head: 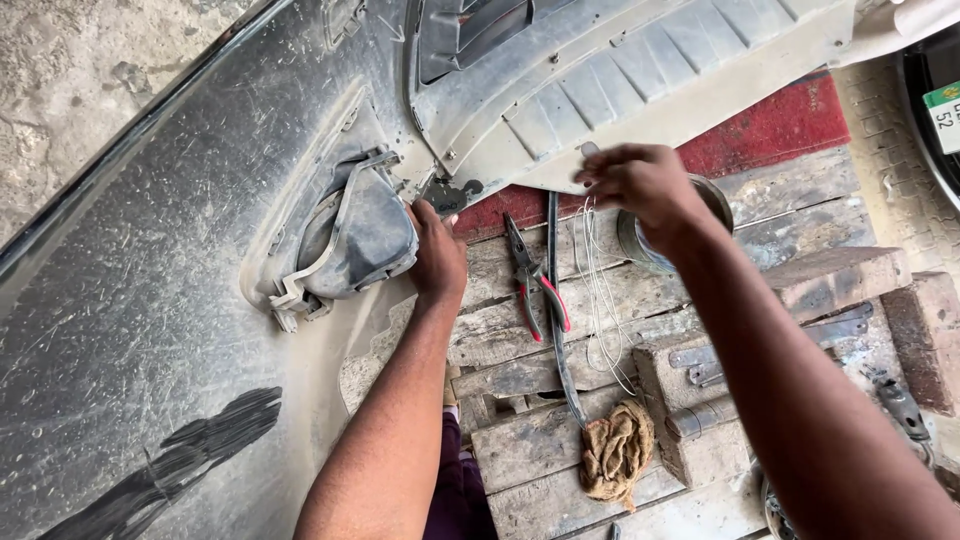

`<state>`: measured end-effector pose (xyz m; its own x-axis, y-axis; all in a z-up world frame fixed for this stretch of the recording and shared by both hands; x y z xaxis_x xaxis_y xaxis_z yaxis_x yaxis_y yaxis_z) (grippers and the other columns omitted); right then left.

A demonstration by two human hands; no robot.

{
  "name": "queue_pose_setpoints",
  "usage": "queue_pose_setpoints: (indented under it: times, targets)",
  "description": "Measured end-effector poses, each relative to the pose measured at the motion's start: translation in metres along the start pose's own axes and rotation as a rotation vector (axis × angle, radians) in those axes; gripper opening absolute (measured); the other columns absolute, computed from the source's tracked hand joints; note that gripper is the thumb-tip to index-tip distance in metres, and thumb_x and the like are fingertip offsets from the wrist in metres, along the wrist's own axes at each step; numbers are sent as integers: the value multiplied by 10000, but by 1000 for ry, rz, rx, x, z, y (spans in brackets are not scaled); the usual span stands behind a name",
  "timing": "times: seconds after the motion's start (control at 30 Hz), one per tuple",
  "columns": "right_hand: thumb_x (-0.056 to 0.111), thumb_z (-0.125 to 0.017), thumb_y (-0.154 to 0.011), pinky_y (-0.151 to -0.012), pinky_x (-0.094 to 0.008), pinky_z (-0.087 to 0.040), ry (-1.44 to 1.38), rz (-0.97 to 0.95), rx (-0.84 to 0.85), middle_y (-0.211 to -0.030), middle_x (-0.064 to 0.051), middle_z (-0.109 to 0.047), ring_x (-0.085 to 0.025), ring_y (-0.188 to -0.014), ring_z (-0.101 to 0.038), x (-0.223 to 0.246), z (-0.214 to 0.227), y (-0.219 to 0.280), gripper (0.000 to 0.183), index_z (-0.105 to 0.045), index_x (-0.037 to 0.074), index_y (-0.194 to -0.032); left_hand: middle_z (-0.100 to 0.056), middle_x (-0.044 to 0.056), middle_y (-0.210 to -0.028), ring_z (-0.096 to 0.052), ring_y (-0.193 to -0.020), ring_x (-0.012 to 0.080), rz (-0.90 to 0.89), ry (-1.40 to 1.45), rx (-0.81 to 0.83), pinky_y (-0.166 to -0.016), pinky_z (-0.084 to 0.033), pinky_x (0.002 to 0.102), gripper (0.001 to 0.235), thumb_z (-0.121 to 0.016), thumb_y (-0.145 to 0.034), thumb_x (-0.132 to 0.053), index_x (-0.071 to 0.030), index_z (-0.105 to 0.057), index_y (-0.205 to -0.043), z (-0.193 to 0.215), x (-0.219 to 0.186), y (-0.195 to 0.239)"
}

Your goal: The person uses pliers to remove a fastener from a car bumper and then inserts a new fastener into the hole. They repeat this process for several fasteners along the edge of the bumper, securing it to the underlying panel.

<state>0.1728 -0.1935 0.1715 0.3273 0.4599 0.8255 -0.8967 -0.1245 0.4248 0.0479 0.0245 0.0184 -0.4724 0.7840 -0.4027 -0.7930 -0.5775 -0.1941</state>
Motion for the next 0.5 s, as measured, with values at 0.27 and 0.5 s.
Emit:
queue_pose_setpoints:
  times: [0.27, 0.5]
  targets:
    - [-74, -419, -794, -867, -310, -521, 18, 359, 312, -1133, -137, -771, -178, -970, -647, 5, -131, -24, 581, -651, 28, -1317, -546, 76, -1001, -626, -1006, 291, -22, -61, -41, -985, -483, 408, 402, -779, -847, -328, -76, -511, -1009, 14, -4, -10]
    - [20, -496, -898, -977, -440, -405, 585, 555, 297, -1248, -9, -724, -258, -1224, -509, -26, -176, -36, 514, -572, 145, -1390, -518, 56, -971, -608, -981, 291, -33, -110, -53, -965, -476, 406, 398, -744, -858, -372, -90, -489, -977, 31, -9, -13]
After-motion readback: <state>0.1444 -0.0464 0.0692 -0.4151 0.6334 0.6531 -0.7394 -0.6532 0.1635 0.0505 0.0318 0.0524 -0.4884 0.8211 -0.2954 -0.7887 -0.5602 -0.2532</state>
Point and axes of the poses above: each hand's wrist, its own y-axis away from the middle knuckle, its own z-axis out of the back of the hand, x = y × z, the point moved 6 cm from there along -y, towards the middle knuckle
